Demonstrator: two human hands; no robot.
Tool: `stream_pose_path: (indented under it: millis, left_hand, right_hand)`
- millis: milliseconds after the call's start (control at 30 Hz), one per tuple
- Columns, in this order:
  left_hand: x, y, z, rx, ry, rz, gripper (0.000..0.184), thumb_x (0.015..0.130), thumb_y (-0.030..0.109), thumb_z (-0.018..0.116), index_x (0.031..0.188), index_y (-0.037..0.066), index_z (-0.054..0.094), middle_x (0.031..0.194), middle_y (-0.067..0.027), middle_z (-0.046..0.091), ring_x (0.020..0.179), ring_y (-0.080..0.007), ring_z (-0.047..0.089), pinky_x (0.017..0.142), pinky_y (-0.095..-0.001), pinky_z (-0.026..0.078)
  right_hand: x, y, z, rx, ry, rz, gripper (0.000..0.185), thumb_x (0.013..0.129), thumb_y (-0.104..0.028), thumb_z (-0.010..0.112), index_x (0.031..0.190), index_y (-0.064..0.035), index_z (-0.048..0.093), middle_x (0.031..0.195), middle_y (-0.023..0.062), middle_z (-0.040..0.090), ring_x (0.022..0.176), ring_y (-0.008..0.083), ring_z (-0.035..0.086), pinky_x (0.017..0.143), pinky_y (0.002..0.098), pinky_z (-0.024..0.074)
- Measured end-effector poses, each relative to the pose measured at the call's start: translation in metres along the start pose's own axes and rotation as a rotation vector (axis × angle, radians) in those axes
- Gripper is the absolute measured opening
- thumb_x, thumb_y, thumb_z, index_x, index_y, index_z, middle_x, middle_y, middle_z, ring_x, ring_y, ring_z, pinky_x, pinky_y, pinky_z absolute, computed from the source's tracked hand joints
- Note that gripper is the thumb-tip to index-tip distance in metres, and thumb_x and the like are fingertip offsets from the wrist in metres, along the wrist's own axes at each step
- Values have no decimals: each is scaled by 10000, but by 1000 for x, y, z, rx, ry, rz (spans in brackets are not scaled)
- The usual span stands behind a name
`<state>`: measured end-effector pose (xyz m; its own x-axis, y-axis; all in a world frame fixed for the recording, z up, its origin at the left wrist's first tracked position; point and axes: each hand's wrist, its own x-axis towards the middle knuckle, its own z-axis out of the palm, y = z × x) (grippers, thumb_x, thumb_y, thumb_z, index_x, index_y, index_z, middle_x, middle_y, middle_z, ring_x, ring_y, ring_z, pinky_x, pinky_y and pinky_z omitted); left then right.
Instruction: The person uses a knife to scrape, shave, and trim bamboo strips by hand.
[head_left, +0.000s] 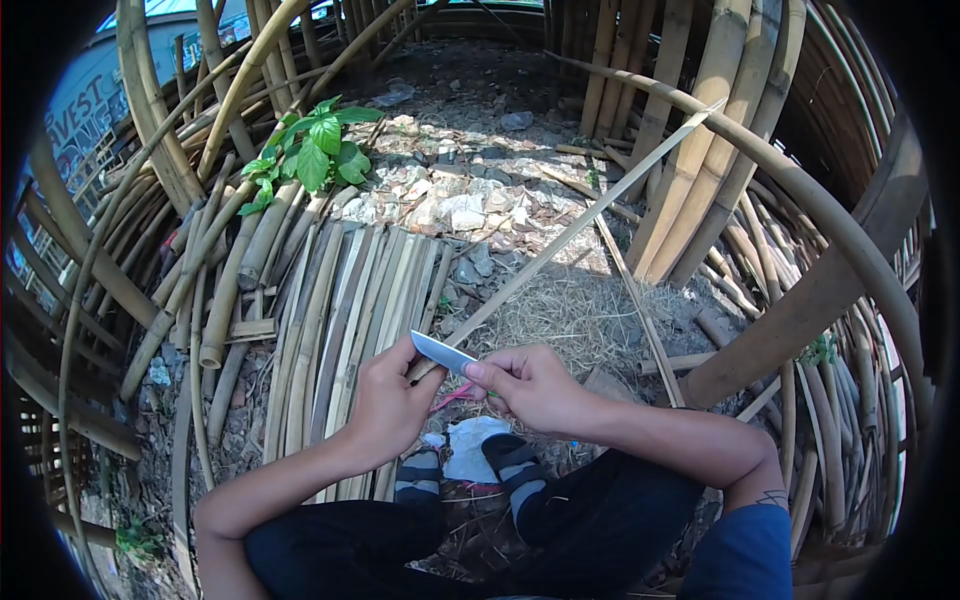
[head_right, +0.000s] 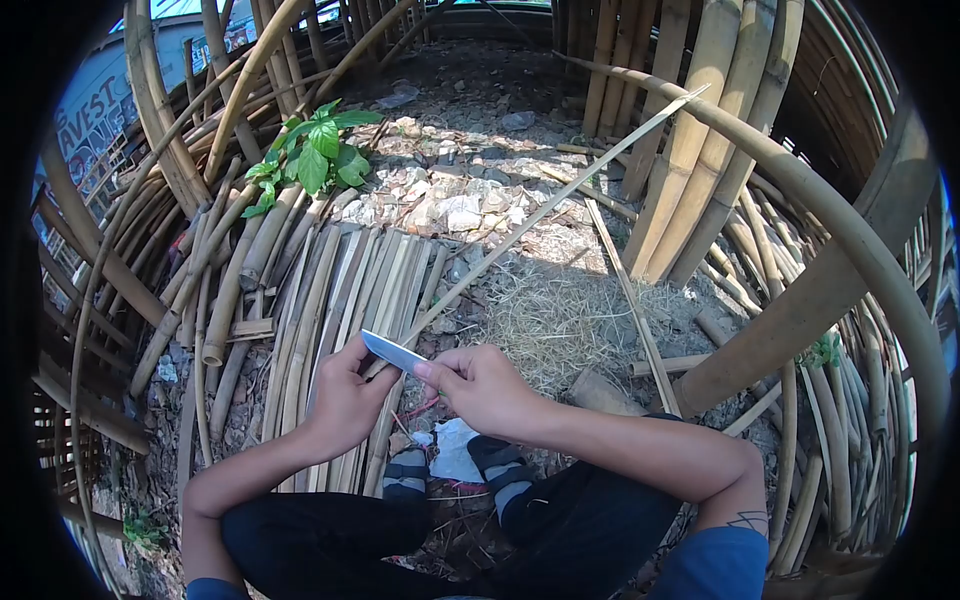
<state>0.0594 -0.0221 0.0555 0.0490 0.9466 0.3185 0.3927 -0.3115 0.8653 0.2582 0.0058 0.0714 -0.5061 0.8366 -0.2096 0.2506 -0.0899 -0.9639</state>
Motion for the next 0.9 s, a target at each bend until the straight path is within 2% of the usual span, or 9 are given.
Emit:
stream_pose_path:
  millis: [167,233,333,433,467,567,733,833,900]
  left_hand:
    - [1,-1,-1,-12,17,-2,141,876,25,673,984,-47,617,773,-170,670,687,-192,667,620,-344,499]
    - [1,5,-5,14,-62,-104,134,924,11,652,1045,-41,630,948,-78,708,924,-105,650,826,-278,520]
    - [2,4,-5,-1,-54,-87,142,920,12,660,1048,-43,630,952,-79,708,935,-104,650,839,-275,519]
    - [3,-3,-2,21,33,45,160,873,51,702,979,-43,628,780,-179,684,678,-215,684,620,-347,507]
    - [3,-2,-2,21,34,45,160,873,51,702,979,-43,628,780,-179,684,678,-215,684,620,-347,507]
    - [3,1,-2,39,38,37,165,868,62,717,964,-42,631,765,-181,680,671,-211,682,614,-348,507]
    - [0,-4,-9,30,59,-90,146,908,96,702,934,-37,645,677,-115,657,593,-87,564,530,-287,434]
    - [-2,-4,-16,37,-3,-197,157,926,116,705,939,-20,626,802,-45,668,751,-58,590,671,-241,474]
    - [0,-6,-15,65,-20,-216,156,923,115,707,943,-19,630,801,-47,674,751,-62,597,673,-245,478]
  right_hand:
    - [-1,-7,-4,-111,83,-37,362,993,-288,605,804,2,711,548,-17,489,530,59,395,487,283,327]
    - [0,-3,-4,-111,91,-60,361,994,-287,604,805,1,712,549,-16,492,530,60,394,487,286,329]
    - [0,-4,-5,-107,105,-85,359,994,-282,604,802,2,712,553,-13,500,532,59,395,486,289,330]
    - [-3,-11,-7,-108,109,-79,355,994,-274,605,804,5,713,556,-12,504,533,57,396,485,289,329]
    - [-3,-13,-8,-112,105,-72,352,994,-271,605,808,7,714,556,-13,504,534,57,397,483,289,328]
    - [-2,-11,-10,-162,127,-64,352,995,-267,603,801,8,704,563,-18,511,531,57,400,480,292,325]
    - [3,-18,-38,1,212,-56,355,1012,-291,582,802,-16,664,577,-31,492,492,48,382,451,247,297]
    - [5,-24,-60,107,306,-3,358,1021,-316,568,809,-35,635,585,-42,465,477,39,355,437,217,275]
    - [4,-23,-61,96,343,26,364,1025,-322,559,800,-43,622,578,-44,449,472,40,342,435,217,269]
